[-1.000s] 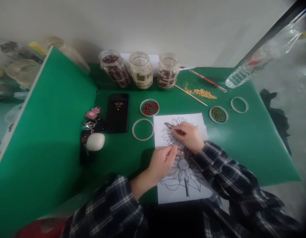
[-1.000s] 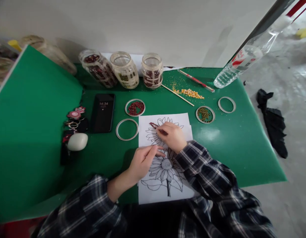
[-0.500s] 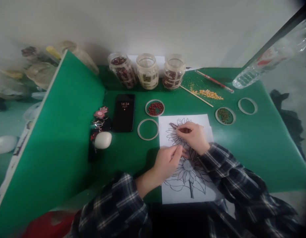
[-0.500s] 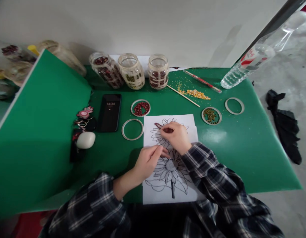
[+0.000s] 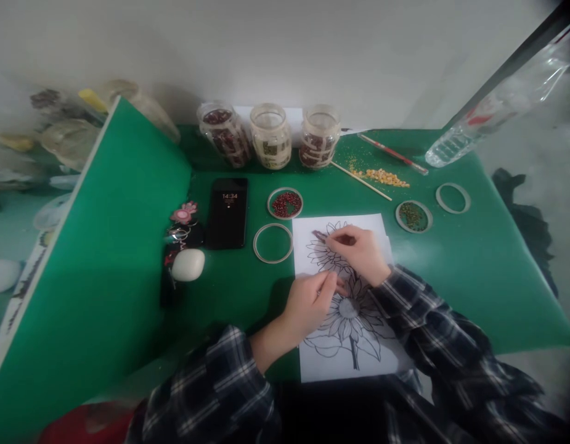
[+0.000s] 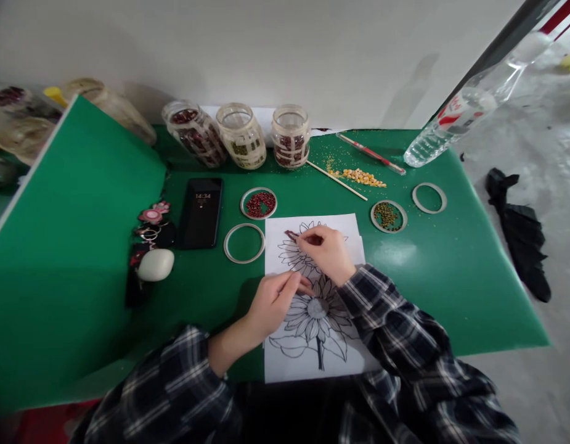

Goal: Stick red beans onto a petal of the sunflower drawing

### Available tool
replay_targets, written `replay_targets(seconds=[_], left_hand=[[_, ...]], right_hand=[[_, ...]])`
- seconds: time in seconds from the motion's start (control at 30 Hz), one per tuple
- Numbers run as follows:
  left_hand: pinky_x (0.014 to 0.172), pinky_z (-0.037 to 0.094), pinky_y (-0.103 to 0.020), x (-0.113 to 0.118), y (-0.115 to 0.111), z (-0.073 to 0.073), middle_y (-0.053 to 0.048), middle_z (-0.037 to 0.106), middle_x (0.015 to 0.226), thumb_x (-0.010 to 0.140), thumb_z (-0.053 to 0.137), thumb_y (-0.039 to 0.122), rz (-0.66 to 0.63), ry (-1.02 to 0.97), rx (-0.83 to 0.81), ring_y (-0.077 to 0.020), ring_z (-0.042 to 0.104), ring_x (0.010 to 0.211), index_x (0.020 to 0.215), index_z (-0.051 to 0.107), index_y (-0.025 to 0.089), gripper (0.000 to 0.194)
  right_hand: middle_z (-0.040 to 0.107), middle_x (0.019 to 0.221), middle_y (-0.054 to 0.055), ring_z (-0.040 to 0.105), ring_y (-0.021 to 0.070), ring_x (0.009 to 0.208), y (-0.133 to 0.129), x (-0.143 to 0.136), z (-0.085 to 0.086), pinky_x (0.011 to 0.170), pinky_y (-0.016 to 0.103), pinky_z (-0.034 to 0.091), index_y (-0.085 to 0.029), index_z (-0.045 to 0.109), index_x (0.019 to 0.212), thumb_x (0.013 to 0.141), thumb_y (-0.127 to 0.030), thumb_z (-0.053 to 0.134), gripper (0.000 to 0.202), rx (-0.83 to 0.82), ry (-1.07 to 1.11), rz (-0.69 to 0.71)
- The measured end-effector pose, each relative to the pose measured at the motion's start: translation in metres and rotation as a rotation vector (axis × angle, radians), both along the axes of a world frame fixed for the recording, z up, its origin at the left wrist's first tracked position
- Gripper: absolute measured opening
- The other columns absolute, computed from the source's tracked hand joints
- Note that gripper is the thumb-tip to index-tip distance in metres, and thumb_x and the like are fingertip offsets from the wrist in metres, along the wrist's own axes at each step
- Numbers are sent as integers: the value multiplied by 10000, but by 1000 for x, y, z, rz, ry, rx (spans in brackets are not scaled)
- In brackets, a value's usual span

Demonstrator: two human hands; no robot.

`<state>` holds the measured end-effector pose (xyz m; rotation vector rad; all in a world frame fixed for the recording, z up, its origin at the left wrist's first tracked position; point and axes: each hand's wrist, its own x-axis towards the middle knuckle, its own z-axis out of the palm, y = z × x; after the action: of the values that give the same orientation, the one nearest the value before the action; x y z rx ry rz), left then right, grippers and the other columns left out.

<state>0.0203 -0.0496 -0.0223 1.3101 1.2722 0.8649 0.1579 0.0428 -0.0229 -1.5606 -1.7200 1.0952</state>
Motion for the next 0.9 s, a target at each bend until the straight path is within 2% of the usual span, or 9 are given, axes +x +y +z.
replay_targets(seconds=[0.1,0.17,0.33,0.53,0.67,0.8,0.9], left_hand=[[747,457,-271,0,0,-1,-19,753,800,977,391,347,3,3,8,-153,674,753,855,709,196,372],[746,457,-274,0,0,-1,-20,752,800,978,388,346,-3,6,12,-153,672,748,856,707,195,373],[742,465,-280,-1,0,-1,-31,750,796,975,379,354,-14,6,6,-161,671,740,853,700,186,381],[734,475,-262,1,-1,1,-26,747,779,971,376,359,-18,26,-3,-165,680,759,824,700,188,395],[776,481,-263,1,1,1,-29,748,807,978,346,356,-26,58,33,-164,682,790,791,715,191,445],[758,489,-253,1,1,0,-23,750,794,976,356,355,-27,49,27,-155,686,781,872,711,179,410],[746,489,-249,1,1,-1,-17,751,794,977,353,347,-36,59,31,-149,685,770,863,707,176,409]], right_hand=[[705,809,35,615,151,725,2,4,0,661,302,486,-188,720,813,786,-283,669,112,-3,63,8],[690,801,31,600,146,710,2,5,-2,649,298,480,-194,728,841,790,-289,682,117,28,28,21],[609,736,12,521,121,621,-2,2,-7,587,280,447,-196,739,845,787,-286,716,109,175,-101,87],[632,817,35,581,146,708,-3,4,-12,661,299,489,-193,718,885,858,-292,641,128,343,-148,183],[635,850,39,603,159,758,-1,8,-17,702,305,503,-196,704,890,872,-319,623,148,386,-170,230],[632,855,33,606,166,772,0,11,-22,717,310,502,-204,683,870,883,-350,606,166,404,-208,249],[629,870,31,607,172,794,0,12,-23,727,311,501,-211,666,879,898,-358,580,172,397,-245,274]])
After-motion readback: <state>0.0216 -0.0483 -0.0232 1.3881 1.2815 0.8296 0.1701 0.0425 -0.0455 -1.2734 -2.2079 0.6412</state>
